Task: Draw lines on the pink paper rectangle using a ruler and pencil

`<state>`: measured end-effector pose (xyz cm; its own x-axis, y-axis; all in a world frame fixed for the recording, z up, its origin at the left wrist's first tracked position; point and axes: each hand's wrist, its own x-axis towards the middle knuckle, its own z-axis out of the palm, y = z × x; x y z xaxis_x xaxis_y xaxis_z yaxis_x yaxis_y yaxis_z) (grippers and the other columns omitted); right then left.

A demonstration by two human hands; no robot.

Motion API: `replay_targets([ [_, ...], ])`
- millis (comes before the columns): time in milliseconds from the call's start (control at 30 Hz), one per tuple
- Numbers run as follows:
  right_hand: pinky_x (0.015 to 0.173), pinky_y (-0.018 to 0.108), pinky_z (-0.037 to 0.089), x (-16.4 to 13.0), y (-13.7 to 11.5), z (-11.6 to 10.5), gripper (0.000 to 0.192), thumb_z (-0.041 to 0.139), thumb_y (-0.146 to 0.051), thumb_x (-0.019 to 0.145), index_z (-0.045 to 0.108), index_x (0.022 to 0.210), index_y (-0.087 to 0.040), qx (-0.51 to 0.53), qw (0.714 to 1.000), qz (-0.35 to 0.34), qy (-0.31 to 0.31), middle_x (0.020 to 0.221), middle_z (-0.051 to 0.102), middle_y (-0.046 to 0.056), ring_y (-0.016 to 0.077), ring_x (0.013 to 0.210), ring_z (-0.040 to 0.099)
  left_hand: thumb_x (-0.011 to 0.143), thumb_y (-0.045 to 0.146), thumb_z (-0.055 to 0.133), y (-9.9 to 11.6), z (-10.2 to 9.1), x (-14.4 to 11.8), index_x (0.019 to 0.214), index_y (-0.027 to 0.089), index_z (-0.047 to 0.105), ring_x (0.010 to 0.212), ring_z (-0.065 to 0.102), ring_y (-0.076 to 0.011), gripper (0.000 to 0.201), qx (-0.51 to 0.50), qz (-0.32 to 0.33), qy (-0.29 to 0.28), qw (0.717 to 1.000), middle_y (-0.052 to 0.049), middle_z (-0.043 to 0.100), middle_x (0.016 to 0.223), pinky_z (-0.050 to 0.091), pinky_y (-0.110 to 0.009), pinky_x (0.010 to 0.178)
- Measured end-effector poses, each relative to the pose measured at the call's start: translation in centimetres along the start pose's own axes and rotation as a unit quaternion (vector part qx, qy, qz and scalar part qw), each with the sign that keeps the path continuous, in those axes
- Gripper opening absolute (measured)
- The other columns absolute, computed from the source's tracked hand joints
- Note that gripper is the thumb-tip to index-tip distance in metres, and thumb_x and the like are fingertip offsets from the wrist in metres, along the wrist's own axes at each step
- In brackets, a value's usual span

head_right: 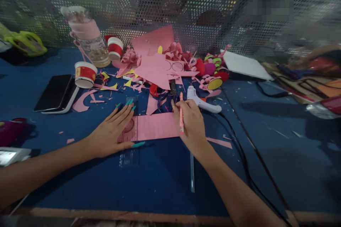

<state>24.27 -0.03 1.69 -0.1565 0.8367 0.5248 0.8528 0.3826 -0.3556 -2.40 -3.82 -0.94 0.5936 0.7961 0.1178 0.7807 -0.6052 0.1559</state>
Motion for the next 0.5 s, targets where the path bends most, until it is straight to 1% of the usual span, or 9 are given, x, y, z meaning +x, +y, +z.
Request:
replay_targets([
  [133,0.077,0.042,0.048,-0.04,-0.01,0.01,0.027,0.048,-0.046,0.093,0.054,0.087,-0.021,-0.014,0.999,0.022,0.02,0.089,0.059,0.01,0.0247,0.082,0.059,0.085,0.083,0.018,0.01,0.07,0.01,0.148,-0.002,0.031,0.147,0.018,-0.0359,0.107,0.001,-0.001,-0.013,1.0,-0.026,0.022,0.157,0.018,-0.056,0.118],
  [200,0.078,0.043,0.048,0.02,-0.1,-0.03,0.028,0.05,-0.049,0.092,0.052,0.087,-0.021,0.0,0.999,0.032,0.022,0.09,0.058,0.01,0.0255,0.084,0.059,0.085,0.083,0.021,-0.04,0.15,-0.02,0.149,-0.001,0.029,0.148,0.017,-0.0356,0.106,-0.001,-0.001,-0.015,1.0,-0.026,0.021,0.158,0.017,-0.055,0.118],
  [367,0.068,0.035,0.048,0.21,-0.08,0.05,0.026,0.064,-0.044,0.084,0.049,0.082,-0.023,0.128,0.99,0.059,-0.013,0.083,0.058,0.003,0.0188,0.072,0.057,0.086,0.081,0.022,-0.2,0.34,-0.13,0.152,0.002,0.025,0.148,0.015,-0.0352,0.103,-0.003,0.003,-0.013,1.0,-0.025,0.02,0.158,0.014,-0.055,0.119],
  [433,0.065,0.033,0.047,0.26,-0.18,-0.08,0.025,0.068,-0.039,0.08,0.049,0.083,-0.023,0.153,0.985,0.077,-0.023,0.082,0.058,0.002,0.0164,0.067,0.055,0.087,0.081,0.021,-0.24,0.4,-0.17,0.152,0.003,0.023,0.148,0.015,-0.0355,0.102,-0.005,0.007,-0.013,1.0,-0.025,0.02,0.158,0.015,-0.055,0.118],
  [500,0.064,0.032,0.047,0.29,-0.32,-0.26,0.022,0.068,-0.034,0.08,0.049,0.083,-0.023,0.159,0.984,0.081,-0.021,0.082,0.058,0.002,0.0154,0.065,0.054,0.087,0.08,0.022,-0.25,0.45,-0.2,0.154,0.004,0.019,0.148,0.015,-0.0359,0.101,-0.006,0.011,-0.007,1.0,-0.024,0.019,0.159,0.014,-0.056,0.118],
])
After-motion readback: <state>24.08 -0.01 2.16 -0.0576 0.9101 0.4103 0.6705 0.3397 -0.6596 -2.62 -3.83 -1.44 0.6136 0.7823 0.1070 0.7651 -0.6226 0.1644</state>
